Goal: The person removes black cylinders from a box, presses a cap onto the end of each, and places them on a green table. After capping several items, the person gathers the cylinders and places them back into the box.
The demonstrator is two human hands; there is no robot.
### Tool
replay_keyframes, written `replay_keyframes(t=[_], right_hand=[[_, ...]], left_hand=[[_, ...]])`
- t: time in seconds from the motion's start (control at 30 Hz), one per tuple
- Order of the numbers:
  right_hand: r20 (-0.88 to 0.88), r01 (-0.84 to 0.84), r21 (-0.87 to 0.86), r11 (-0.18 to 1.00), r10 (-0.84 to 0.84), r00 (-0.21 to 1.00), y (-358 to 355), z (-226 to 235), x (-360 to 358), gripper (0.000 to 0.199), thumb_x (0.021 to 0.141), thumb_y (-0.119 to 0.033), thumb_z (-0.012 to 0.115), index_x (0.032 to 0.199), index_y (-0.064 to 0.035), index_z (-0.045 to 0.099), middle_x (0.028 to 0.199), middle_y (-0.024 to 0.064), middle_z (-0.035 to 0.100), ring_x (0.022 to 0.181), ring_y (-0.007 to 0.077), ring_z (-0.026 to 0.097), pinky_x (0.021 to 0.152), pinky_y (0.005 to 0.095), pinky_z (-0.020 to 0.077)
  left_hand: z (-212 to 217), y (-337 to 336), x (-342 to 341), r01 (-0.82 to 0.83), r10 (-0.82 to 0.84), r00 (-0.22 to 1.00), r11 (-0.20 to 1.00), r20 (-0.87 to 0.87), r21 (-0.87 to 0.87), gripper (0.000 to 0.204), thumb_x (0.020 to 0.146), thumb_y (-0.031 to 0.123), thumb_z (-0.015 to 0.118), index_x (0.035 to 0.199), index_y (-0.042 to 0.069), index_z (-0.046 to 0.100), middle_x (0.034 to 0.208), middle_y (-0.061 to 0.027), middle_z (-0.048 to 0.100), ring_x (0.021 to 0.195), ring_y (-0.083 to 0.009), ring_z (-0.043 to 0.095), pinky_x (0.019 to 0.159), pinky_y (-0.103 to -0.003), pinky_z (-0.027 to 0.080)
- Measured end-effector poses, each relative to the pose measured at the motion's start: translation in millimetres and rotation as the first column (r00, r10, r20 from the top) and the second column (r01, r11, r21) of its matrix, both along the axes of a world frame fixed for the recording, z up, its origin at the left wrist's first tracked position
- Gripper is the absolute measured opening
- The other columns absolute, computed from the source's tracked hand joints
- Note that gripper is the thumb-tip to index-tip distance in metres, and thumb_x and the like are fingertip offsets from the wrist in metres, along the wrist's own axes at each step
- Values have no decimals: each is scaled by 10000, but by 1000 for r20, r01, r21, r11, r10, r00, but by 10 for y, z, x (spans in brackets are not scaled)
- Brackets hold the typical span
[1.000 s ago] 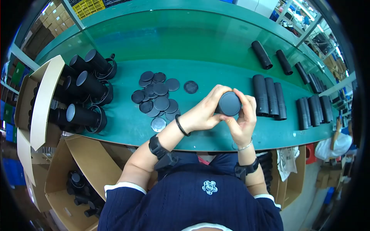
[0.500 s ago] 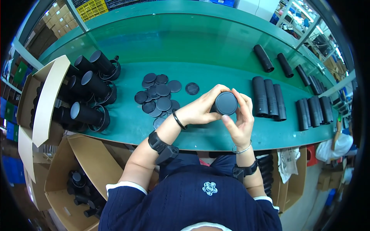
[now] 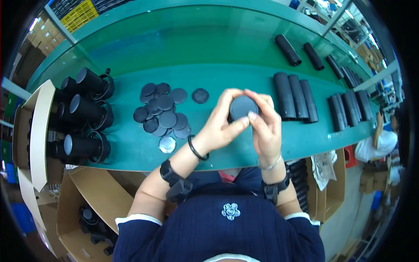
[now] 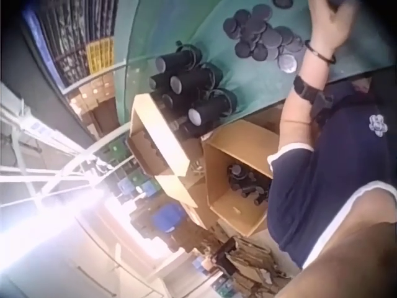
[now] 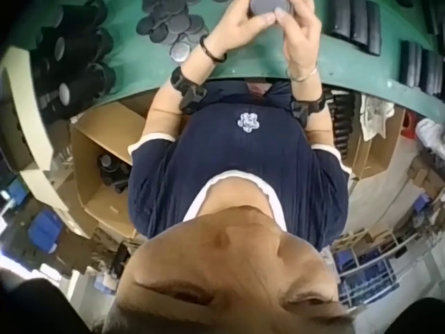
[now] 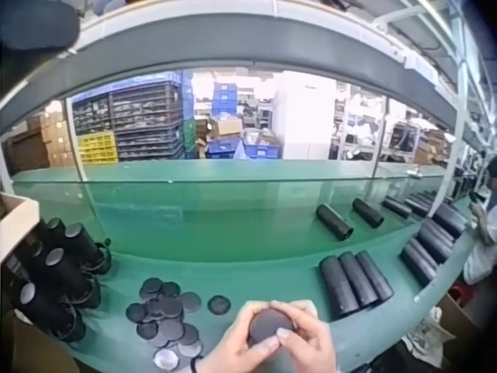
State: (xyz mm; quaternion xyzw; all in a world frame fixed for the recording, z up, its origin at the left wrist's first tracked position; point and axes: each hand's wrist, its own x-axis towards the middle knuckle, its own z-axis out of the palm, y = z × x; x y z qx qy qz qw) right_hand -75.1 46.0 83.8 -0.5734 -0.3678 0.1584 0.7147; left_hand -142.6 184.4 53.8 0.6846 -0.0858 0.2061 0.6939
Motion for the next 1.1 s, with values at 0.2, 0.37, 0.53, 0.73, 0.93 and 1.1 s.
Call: replay_keyframes(t=[0.2, 0.37, 0.53, 0.73, 0.93, 1.1], right_hand=[[-318, -199, 194, 961, 254, 914, -80, -90, 265, 478, 909, -75, 482, 1371, 39, 432, 1301, 105, 425, 1276, 192, 383, 1063, 340, 327], [17, -111, 74, 991, 110, 994, -118, -32, 116, 589, 815, -45, 616, 1374, 16, 442, 1310, 114, 422, 1268, 224, 404, 1068, 372, 339], [425, 135, -138, 981, -65, 903, -107, 86, 10, 683, 685, -74, 761, 1319, -13, 515, 1192, 128, 501, 1113, 234, 523, 946, 319, 444], [491, 250, -112, 962, -165, 855, -69, 47, -32, 623, 644, -2, 745, 1240, 4, 566, 1102, 128, 543, 978, 230, 569, 851, 311, 477], [139, -70, -54, 996, 77, 987, -120, -23, 150, 773, 718, 23, 700, 1407, 8, 349, 1330, 108, 433, 1326, 222, 365, 1115, 396, 297], [273, 95, -326, 941, -2, 962, -120, -324, 263, 838, 680, -12, 722, 1412, -22, 313, 1382, 120, 409, 1327, 239, 366, 1122, 401, 267]], left_hand=[[-7, 112, 100, -43, 34, 998, 982, 52, 184, 792, 751, 162, 789, 1370, 93, 299, 1284, -105, 383, 1224, -212, 422, 981, -336, 403], [181, 118, -39, -190, 149, 978, 925, 145, 330, 690, 697, 154, 793, 1274, 33, 434, 1255, -171, 464, 1197, -348, 463, 974, -408, 421], [176, 69, -51, -273, 177, 955, 838, 237, 473, 725, 650, 94, 786, 1286, 10, 449, 1219, -178, 532, 1120, -348, 545, 938, -391, 467], [212, 46, -58, -304, 184, 943, 815, 277, 494, 710, 646, 69, 777, 1264, 4, 434, 1193, -195, 528, 1095, -382, 547, 905, -409, 479], [218, 176, 84, -172, 131, 982, 920, 137, 352, 693, 681, 108, 794, 1280, 28, 455, 1236, -162, 525, 1135, -306, 546, 922, -386, 487], [212, 253, 117, -113, 93, 993, 936, 75, 334, 691, 727, 78, 784, 1324, 56, 438, 1264, -112, 504, 1163, -224, 529, 945, -364, 488]])
